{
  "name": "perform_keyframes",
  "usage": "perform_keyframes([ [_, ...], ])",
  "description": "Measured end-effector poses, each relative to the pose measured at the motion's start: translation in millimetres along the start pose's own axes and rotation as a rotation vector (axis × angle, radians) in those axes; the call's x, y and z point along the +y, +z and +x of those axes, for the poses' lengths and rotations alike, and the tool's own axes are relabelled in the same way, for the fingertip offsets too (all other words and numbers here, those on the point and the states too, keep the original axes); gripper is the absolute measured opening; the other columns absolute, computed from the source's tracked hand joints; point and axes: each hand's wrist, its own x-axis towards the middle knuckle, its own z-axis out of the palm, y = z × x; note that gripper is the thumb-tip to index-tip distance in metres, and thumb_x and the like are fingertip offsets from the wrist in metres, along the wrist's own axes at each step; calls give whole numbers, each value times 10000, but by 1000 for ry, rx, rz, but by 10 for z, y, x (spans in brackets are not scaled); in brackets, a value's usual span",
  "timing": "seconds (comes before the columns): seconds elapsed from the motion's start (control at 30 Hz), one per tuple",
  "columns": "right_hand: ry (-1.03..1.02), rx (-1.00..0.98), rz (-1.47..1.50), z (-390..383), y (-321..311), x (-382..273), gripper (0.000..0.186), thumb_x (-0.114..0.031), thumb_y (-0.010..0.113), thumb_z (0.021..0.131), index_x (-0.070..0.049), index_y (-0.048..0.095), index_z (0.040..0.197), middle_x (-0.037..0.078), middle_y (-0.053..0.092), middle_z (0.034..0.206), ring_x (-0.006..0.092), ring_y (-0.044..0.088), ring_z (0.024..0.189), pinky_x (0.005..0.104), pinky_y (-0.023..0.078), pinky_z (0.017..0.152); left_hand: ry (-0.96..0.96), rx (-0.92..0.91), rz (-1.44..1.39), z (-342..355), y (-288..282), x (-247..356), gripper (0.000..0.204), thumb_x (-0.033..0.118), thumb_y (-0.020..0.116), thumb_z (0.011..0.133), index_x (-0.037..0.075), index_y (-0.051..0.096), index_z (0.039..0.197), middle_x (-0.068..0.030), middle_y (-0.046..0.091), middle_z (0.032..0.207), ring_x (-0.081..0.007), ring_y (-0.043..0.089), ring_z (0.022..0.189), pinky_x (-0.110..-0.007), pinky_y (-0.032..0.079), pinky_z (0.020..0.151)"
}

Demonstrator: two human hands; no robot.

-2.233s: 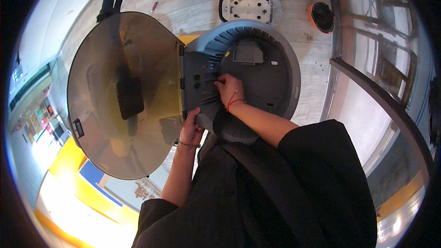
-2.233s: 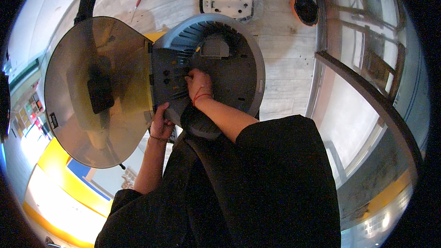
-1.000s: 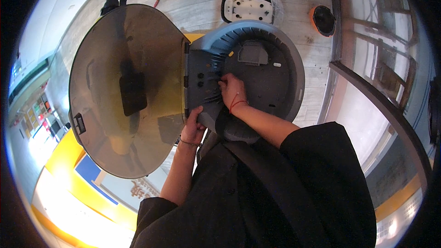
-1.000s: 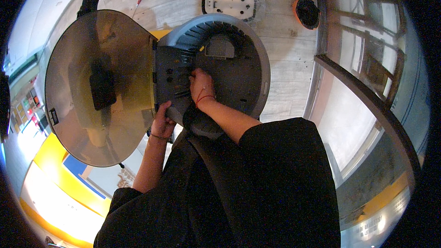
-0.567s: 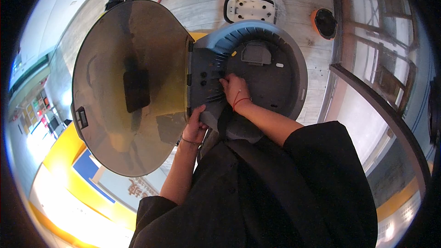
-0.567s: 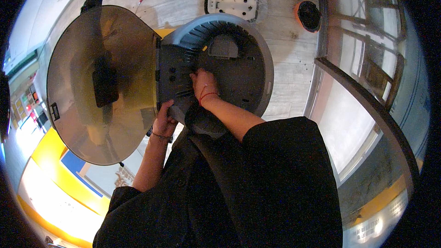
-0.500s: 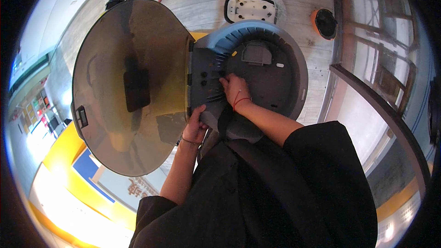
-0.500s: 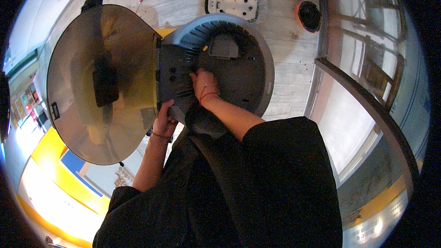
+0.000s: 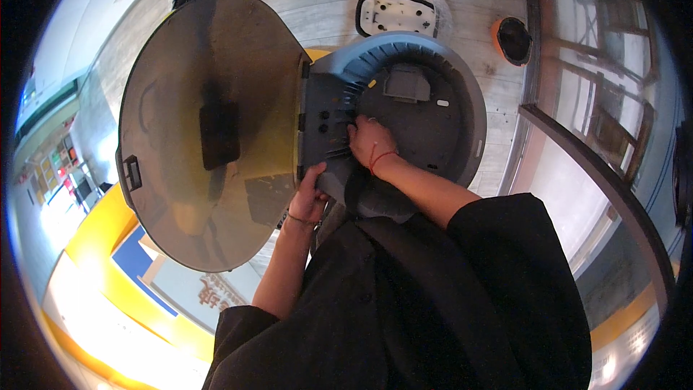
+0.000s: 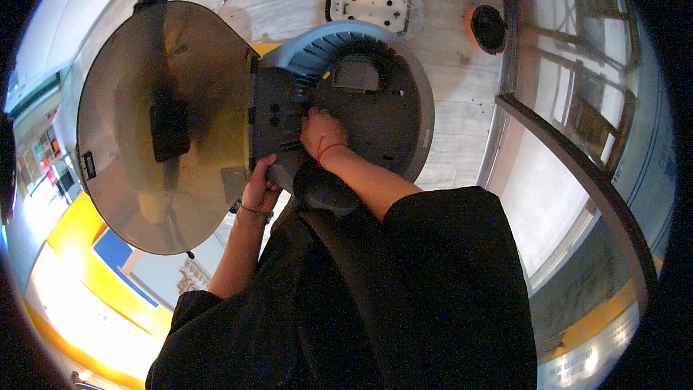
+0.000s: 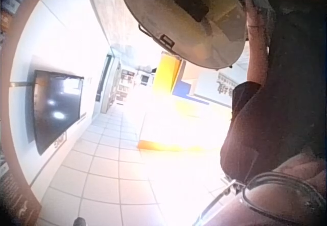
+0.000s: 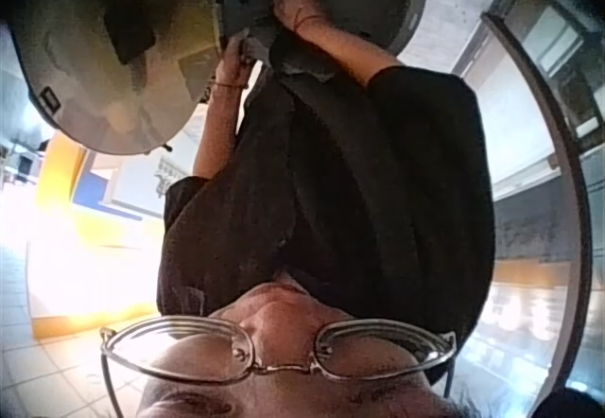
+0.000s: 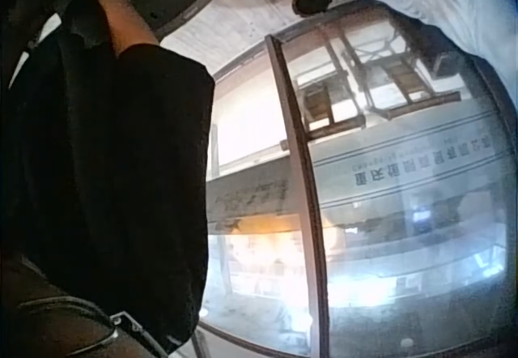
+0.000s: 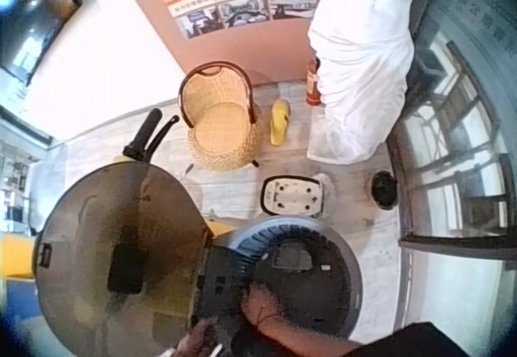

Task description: Connecting electrical components and wires inside a scooter storage compartment before stowing a helmet.

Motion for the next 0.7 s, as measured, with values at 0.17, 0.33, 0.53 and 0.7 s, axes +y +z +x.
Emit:
perform_keyframes([
  [0.17, -2, -78, -66, 15, -117, -55, 331, -307, 398, 837, -15, 550, 863, 210, 567, 862, 370, 546, 818, 437, 436, 712, -1, -97, 52, 35, -115, -16, 144, 247, 592, 741, 135, 541, 815, 47, 544, 695, -54, 486, 549, -180, 317, 438],
  [0.33, -8, -145, -109, 44, -136, -30, 384, -344, 369, 846, -18, 571, 864, 214, 575, 868, 366, 549, 827, 436, 435, 718, -13, -74, 61, 62, -114, -30, 153, 255, 590, 745, 134, 538, 821, 47, 542, 702, -51, 480, 544, -171, 306, 427],
  [0.53, 74, -92, -81, 35, -85, -60, 370, -328, 386, 837, -24, 593, 874, 205, 583, 895, 376, 558, 834, 439, 440, 744, -17, -101, 52, 39, -73, -18, 169, 263, 581, 750, 131, 536, 846, 46, 547, 722, -51, 485, 550, -173, 293, 419],
  [0.7, -37, -115, 40, 96, -53, 36, 362, -323, 414, 837, 14, 546, 850, 273, 550, 827, 414, 521, 839, 451, 416, 729, -9, -84, 69, 52, -83, -12, 181, 268, 575, 751, 127, 541, 860, 44, 548, 721, -43, 474, 548, -178, 288, 417],
])
